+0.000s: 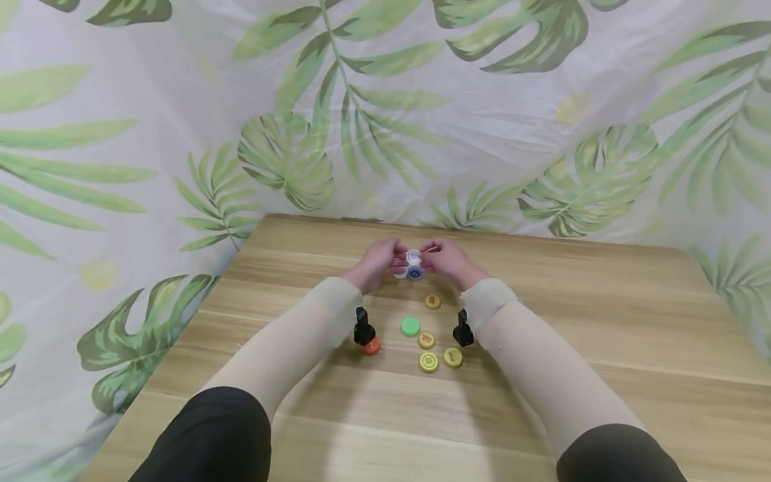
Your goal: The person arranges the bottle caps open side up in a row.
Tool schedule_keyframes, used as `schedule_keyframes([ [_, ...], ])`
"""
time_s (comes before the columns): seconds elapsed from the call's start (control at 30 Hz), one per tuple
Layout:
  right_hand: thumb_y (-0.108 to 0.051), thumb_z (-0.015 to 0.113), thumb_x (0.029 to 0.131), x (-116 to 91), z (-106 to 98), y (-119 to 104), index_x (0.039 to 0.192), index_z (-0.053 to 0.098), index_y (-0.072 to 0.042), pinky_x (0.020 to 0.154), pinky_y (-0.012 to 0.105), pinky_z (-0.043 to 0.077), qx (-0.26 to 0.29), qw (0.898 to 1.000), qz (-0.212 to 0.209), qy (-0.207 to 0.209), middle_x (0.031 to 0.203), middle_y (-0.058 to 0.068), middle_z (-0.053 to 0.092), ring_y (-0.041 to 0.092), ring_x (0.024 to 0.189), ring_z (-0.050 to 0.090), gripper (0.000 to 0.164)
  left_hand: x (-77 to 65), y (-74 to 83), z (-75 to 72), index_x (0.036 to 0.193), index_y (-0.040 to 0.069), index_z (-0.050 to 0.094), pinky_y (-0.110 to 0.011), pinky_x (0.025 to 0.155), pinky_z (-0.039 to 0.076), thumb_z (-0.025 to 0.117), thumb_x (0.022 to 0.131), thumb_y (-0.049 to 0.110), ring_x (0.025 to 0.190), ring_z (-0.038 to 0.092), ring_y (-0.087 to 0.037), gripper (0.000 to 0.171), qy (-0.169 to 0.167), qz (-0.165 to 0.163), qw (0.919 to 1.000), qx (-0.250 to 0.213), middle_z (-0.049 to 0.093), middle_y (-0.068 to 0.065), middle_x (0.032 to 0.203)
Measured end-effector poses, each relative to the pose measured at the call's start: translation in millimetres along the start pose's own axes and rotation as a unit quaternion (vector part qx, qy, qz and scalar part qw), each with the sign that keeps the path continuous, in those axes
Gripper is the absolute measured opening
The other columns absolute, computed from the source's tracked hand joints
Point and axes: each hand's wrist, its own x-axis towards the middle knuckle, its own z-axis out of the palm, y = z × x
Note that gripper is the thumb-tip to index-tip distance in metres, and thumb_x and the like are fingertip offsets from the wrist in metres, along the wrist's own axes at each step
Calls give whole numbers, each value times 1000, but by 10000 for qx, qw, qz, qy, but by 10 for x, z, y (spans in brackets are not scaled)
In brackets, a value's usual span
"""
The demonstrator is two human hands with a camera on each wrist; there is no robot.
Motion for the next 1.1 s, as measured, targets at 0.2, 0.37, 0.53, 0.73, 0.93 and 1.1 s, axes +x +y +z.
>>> schedule_keyframes([
  [0.2, 2, 54, 103, -23, -63, -2, 130, 55, 14, 100, 39, 55, -30, 9998, 148, 150, 116, 22, 62, 32, 108, 64, 30, 13, 12, 102, 137, -14, 52, -42, 107, 49, 31, 114, 26, 108, 59, -29, 51, 77, 88, 9999, -69, 57, -18, 116],
  [0.37, 2, 52, 104, -28, -131, 64, 131, 55, 16, 102, 41, 53, -146, 9993, 297, 156, 116, 23, 63, 31, 109, 65, 31, 43, -33, 191, 139, -14, 50, -41, 107, 49, 31, 114, 27, 118, 59, -34, 52, -29, 74, 9999, 80, 56, -20, 121],
  [0.53, 1, 49, 104, -20, -200, 128, 130, 54, 17, 99, 39, 55, -243, 9991, 342, 119, 110, 22, 64, 34, 108, 65, 31, 55, -55, 293, 139, -15, 50, -41, 107, 49, 35, 113, 27, 120, 58, -37, 52, -151, 32, 9998, 127, 56, -19, 116],
  [0.73, -1, 51, 104, -3, -278, 184, 129, 56, 17, 89, 32, 59, -356, 9986, 382, 107, 103, 18, 67, 22, 91, 68, 31, 49, -60, 352, 141, -14, 47, -42, 108, 48, 38, 113, 28, 120, 57, -36, 52, -307, -101, 9994, 119, 55, -18, 115],
  [0.93, 1, 53, 103, -11, -315, 241, 126, 57, 17, 76, 24, 59, -253, 9985, 489, -1, 92, 13, 68, 13, 79, 65, 29, 37, -73, 388, 141, -15, 46, -42, 108, 48, 40, 112, 26, 100, 56, -25, 50, -456, -213, 9987, 92, 55, -18, 115],
  [1.1, -1, 51, 104, -46, -324, 286, 127, 56, 17, 75, 22, 58, -234, 9979, 606, -42, 93, 12, 67, 12, 79, 64, 30, 22, -90, 420, 144, -15, 43, -42, 110, 46, 41, 112, 26, 102, 53, -25, 51, -593, -304, 9976, 207, 53, -23, 124],
])
